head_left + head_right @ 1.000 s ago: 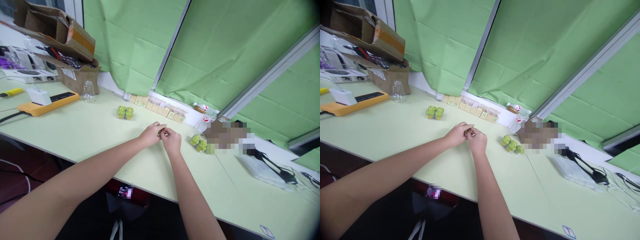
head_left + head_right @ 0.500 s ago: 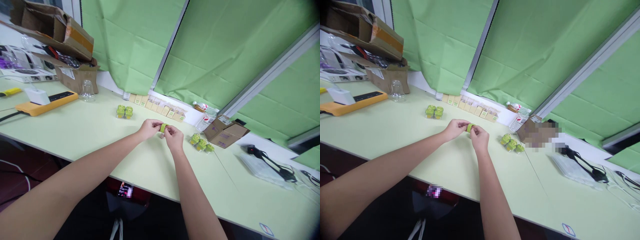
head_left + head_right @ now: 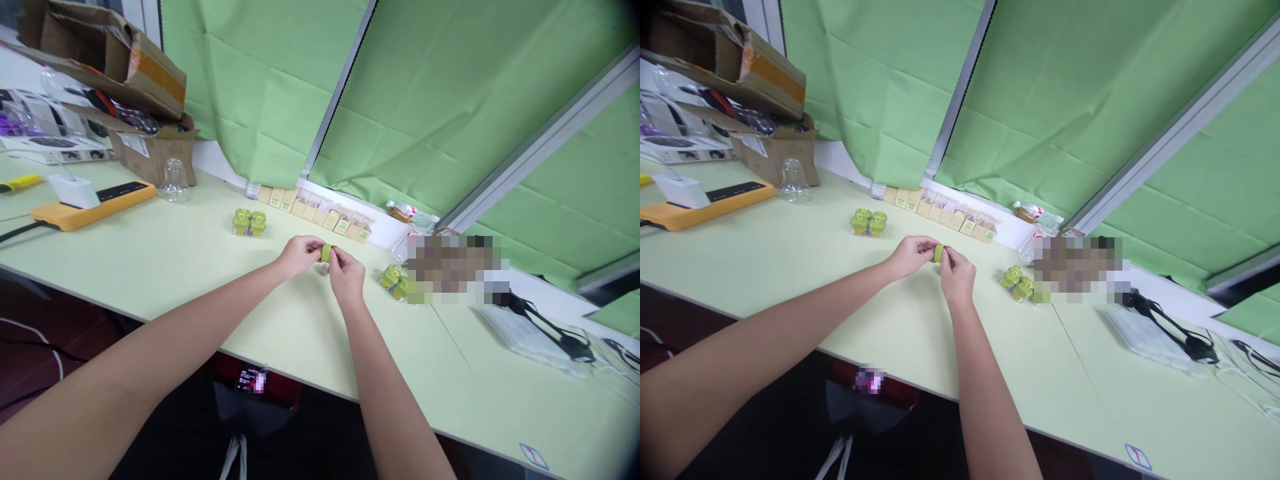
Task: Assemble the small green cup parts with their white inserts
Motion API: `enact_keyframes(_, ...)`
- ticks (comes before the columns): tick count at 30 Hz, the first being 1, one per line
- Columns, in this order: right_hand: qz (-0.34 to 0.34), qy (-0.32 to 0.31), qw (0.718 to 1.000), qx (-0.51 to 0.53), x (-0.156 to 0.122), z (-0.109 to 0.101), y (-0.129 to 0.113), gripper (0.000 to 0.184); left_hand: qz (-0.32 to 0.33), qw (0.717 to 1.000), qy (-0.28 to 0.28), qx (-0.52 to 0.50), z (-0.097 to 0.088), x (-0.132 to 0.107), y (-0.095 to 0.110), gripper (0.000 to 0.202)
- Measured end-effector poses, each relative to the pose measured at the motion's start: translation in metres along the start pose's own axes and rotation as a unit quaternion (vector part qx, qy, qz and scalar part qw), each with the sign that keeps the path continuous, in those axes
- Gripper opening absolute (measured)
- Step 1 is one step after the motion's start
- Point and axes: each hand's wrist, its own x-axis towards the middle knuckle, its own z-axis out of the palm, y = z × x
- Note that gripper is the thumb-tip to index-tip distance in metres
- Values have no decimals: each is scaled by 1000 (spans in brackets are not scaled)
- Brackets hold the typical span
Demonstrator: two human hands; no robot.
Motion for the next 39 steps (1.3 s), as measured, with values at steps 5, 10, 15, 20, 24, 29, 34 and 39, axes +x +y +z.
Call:
enact_keyframes(5, 28, -26, 999, 33, 1, -1, -4, 36, 29, 999, -5, 28, -3, 3, -3, 19)
enact_keyframes(10, 76, -16, 991, 112, 4, 2, -3, 35, 51, 998, -6, 47, -4, 5, -7, 19)
enact_keyframes(15, 111, 3, 977, 182, 7, 0, -5, 34, 55, 998, -22, 15, -2, 4, -6, 21)
enact_keyframes(20, 140, -12, 969, 201, 8, -3, -5, 36, 33, 999, -16, -16, -3, 3, -6, 23)
enact_keyframes(24, 138, -33, 970, 195, 6, 1, -4, 34, 19, 1000, -8, -9, -3, 2, -3, 20)
enact_keyframes(29, 117, 39, 981, 151, 4, 1, -10, 36, 7, 1000, 9, -6, -1, 3, 1, 21)
enact_keyframes(34, 156, -36, 961, 227, 5, -2, -14, 43, 27, 1000, -3, 1, -2, 4, 1, 20)
enact_keyframes(39, 175, -100, 927, 315, 6, -5, -15, 39, 54, 998, -24, 35, -4, 4, 3, 20)
